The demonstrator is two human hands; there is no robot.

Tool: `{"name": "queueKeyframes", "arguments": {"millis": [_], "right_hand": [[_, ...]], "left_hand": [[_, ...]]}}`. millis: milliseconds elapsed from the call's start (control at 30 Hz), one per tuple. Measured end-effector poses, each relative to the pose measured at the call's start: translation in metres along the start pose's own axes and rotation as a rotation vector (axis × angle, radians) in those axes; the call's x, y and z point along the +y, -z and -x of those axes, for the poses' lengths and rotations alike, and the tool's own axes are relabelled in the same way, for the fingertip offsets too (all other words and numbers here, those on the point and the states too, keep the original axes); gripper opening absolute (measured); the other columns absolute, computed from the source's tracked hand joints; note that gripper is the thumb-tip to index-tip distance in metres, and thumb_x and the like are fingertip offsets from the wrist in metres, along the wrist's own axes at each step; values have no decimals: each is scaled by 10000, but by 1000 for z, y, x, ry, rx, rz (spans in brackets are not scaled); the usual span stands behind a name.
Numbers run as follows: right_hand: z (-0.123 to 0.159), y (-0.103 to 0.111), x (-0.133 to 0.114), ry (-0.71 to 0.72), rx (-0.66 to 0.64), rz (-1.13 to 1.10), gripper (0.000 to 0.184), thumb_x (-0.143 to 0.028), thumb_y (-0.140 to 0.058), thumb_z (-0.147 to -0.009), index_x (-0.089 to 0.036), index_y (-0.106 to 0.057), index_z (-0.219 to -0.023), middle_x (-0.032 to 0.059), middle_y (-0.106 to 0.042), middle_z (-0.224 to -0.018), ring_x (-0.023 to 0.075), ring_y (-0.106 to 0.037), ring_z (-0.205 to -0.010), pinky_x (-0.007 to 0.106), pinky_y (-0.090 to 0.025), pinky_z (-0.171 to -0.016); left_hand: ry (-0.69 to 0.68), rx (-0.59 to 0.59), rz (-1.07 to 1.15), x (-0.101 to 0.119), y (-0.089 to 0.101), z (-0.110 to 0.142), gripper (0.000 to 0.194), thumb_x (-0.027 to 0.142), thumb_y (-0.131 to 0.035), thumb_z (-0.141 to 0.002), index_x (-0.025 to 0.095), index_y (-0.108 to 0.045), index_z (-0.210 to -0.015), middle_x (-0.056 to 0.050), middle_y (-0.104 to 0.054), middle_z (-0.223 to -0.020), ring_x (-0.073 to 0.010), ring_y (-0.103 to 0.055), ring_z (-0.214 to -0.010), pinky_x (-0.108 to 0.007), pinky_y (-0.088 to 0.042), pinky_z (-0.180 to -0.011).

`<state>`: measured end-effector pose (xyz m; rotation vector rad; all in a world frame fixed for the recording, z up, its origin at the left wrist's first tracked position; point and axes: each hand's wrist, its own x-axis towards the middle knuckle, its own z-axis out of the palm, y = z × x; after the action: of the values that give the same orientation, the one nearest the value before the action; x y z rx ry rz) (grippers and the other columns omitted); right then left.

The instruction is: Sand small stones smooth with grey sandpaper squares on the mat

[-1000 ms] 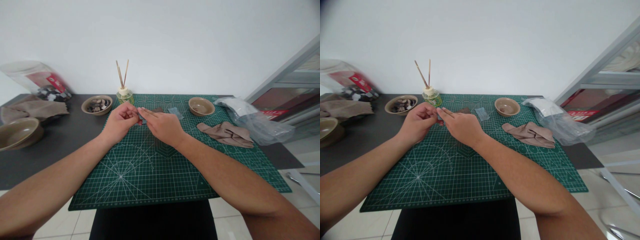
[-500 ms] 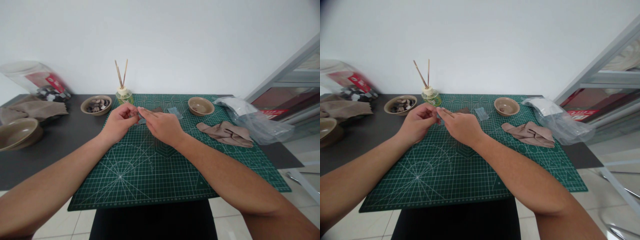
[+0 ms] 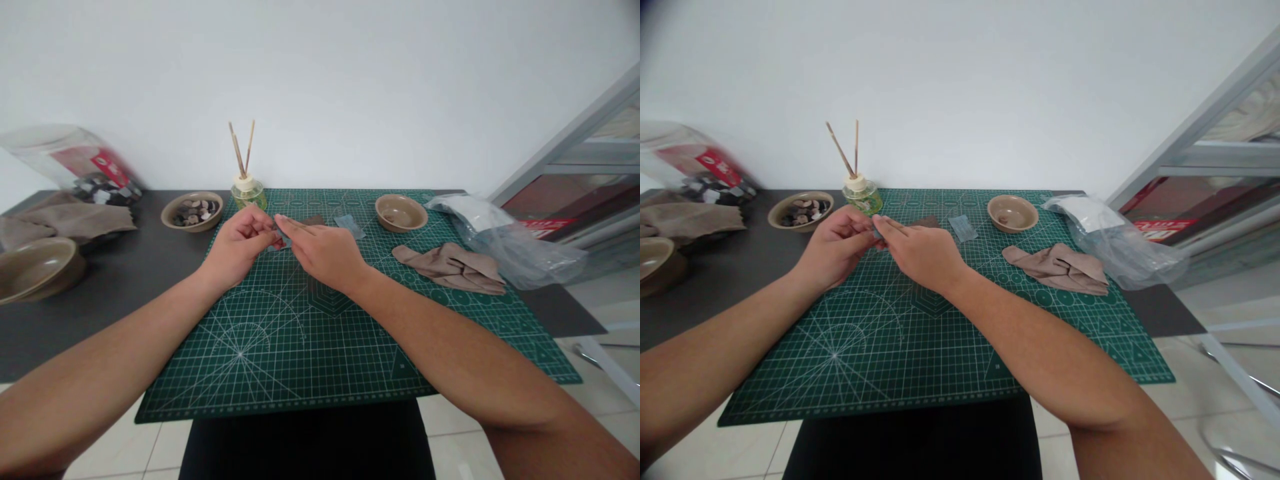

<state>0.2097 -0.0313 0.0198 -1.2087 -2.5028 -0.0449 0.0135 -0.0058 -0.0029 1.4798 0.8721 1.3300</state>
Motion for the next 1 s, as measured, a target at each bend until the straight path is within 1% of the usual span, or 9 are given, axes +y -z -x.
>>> {"name": "queueKeyframes", "arguments": {"millis": [100,233,367,467,633,800,1000], "right_hand": [[0,0,0,7,-2,2,574,-131,-446,-1115,-215,-524,-1678,69,-614,-1640,200,-784,-1269,306,-626,-928],[0,-1,0,27,3,-9,575,-128,-455,-1113,-223,-532,-1674,80,-608,-1644,211,-791,-1251,330,-636,-952],[0,-1,1,22,11,-23,579,-114,-443,-1115,-229,-529,-1676,72,-607,-1648,199,-780,-1279,322,-635,-974],[1,-1,1,29,29,-29,570,-117,-439,-1118,-219,-535,-1670,69,-615,-1642,202,-779,-1287,324,-637,-975],[0,-4,3,32,50,-20,570,-109,-463,-1103,-210,-557,-1656,72,-643,-1614,222,-804,-1230,336,-648,-929],[0,-8,3,43,61,-20,568,-117,-485,-1096,-207,-563,-1651,65,-633,-1624,216,-797,-1236,329,-646,-929],[-1,-9,4,52,69,-12,579,-116,-461,-1101,-209,-543,-1667,63,-627,-1631,223,-809,-1198,340,-648,-917]], "left_hand": [[-12,-13,-17,-3,1,0,250,195,-854,-719,231,-620,-800,51,-674,-638,-131,-657,-566,-278,-551,-597],[7,-39,-23,-2,2,1,248,187,-827,-728,237,-600,-814,43,-675,-641,-142,-657,-570,-294,-560,-602],[21,-32,10,2,0,2,278,216,-848,-755,237,-577,-815,36,-676,-673,-152,-683,-596,-311,-582,-615],[2,-30,46,4,-1,3,298,205,-879,-742,232,-589,-807,36,-701,-672,-151,-700,-594,-293,-579,-597],[-16,-55,112,1,1,0,308,219,-922,-740,217,-625,-818,34,-727,-645,-141,-704,-558,-256,-579,-564],[21,-97,154,-3,2,0,316,188,-931,-746,210,-624,-816,47,-730,-653,-134,-720,-557,-239,-601,-573],[-15,-64,180,-3,3,1,316,184,-916,-761,213,-609,-829,39,-750,-665,-152,-735,-559,-255,-616,-573]]}}
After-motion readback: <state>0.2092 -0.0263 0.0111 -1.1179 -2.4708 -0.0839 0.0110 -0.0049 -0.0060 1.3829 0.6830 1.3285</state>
